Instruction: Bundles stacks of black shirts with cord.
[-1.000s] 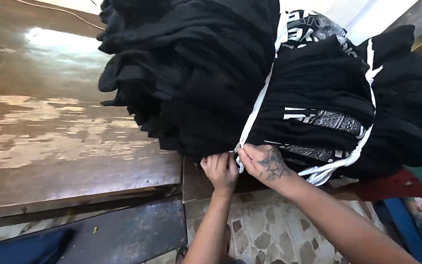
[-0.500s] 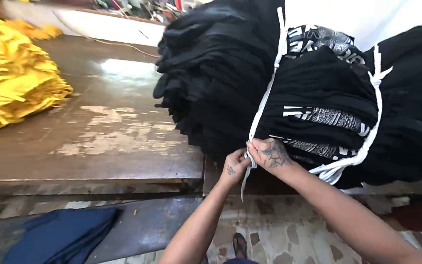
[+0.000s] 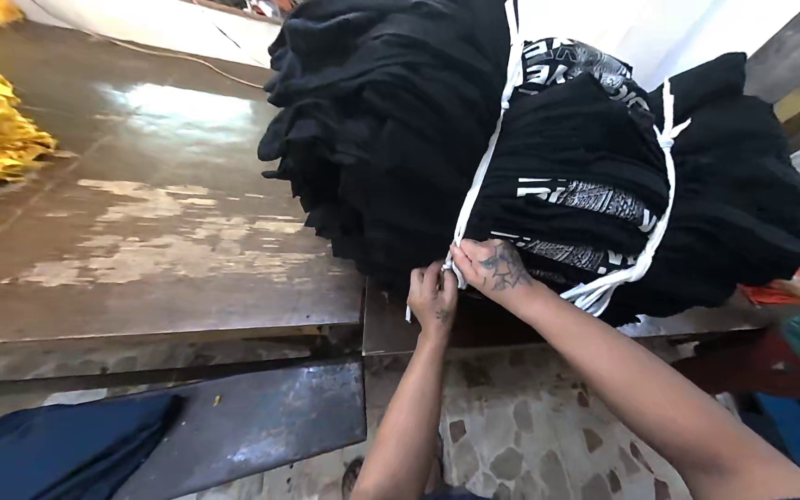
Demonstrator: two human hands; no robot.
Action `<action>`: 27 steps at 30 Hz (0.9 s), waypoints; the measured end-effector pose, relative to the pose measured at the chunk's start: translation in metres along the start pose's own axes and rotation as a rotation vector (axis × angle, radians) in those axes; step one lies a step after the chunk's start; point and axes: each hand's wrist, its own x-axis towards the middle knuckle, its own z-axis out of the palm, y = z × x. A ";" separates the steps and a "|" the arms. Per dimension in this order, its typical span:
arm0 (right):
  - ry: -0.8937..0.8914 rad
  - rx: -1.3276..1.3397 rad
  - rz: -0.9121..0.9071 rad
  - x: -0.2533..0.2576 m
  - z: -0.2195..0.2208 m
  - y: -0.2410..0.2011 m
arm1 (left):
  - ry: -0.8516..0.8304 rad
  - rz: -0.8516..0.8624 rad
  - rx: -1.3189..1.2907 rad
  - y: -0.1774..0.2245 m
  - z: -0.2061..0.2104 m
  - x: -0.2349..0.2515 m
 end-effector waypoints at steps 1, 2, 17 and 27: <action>0.027 -0.009 -0.017 0.001 0.004 0.003 | 0.029 -0.008 -0.025 0.000 0.003 -0.001; 0.065 -0.014 -0.035 0.001 0.008 0.006 | 0.036 -0.024 -0.058 0.000 0.003 -0.001; -0.053 0.452 0.303 -0.017 0.002 -0.014 | -0.295 -0.339 -1.273 0.219 -0.204 0.037; -0.186 1.194 0.354 -0.031 -0.014 -0.011 | -0.912 0.188 -0.657 0.228 -0.163 -0.018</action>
